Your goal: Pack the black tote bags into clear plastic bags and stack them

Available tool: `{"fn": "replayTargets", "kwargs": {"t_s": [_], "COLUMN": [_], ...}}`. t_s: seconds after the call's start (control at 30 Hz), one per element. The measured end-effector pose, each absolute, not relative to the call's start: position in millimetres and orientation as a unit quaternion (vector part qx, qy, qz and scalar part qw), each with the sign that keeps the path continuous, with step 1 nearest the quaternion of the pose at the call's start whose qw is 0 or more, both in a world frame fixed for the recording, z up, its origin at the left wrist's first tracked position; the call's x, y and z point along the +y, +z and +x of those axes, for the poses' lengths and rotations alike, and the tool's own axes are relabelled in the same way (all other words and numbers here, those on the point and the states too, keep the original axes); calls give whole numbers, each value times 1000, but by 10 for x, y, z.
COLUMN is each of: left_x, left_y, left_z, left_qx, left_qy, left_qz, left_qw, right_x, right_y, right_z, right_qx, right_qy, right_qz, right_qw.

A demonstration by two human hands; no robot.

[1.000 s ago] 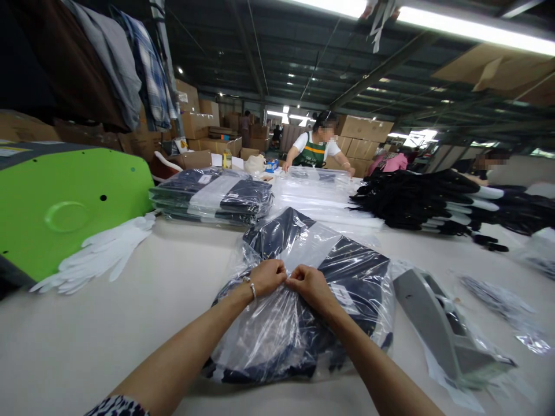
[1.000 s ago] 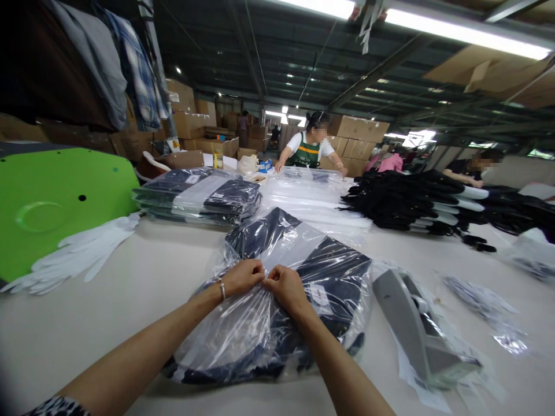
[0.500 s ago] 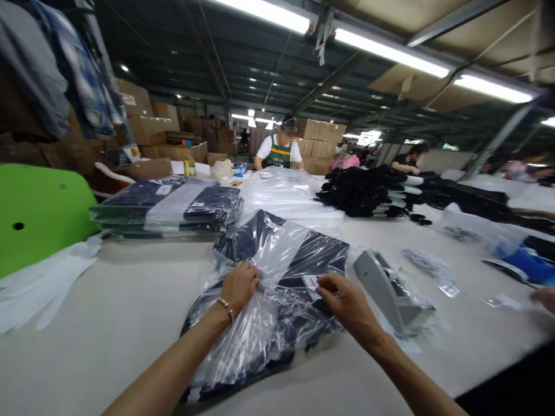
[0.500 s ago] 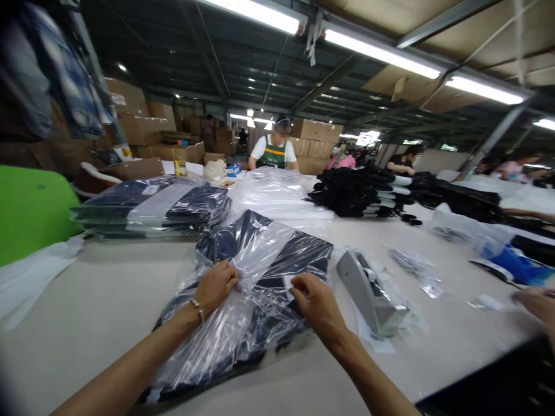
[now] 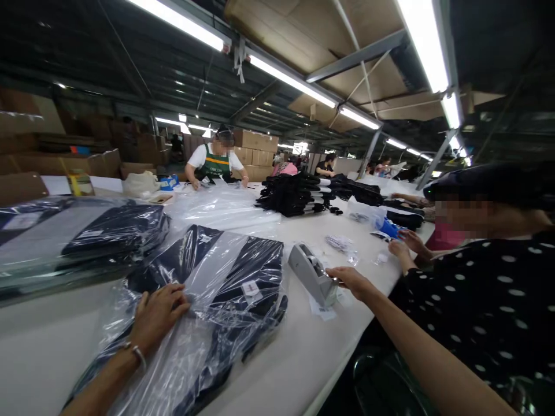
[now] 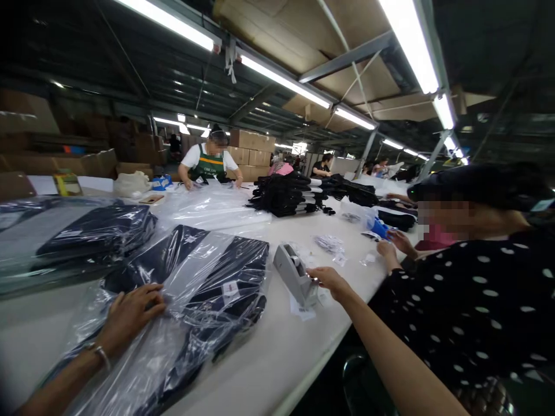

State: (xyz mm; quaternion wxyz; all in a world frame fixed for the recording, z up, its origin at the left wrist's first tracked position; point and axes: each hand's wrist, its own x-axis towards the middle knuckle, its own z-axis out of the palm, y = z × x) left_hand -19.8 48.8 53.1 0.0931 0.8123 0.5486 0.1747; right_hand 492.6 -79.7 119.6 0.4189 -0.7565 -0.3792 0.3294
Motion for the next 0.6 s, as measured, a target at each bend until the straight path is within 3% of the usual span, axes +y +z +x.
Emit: {"fn": "replayTargets", "kwargs": {"t_s": [0.37,0.6], "left_x": [512,409], "left_y": [539,609], "left_z": [-207,-163], "left_qx": [555,566], "left_qy": [181,217], "left_qz": [800,781], "left_qw": [138,148], "right_x": [-1057,-1436], "right_y": [1319,936], "right_z": [4879,4803], "right_qx": [-384,-364], "right_qy": [277,325], "right_qz": [-728,-778], "right_qw": [496,395]}}
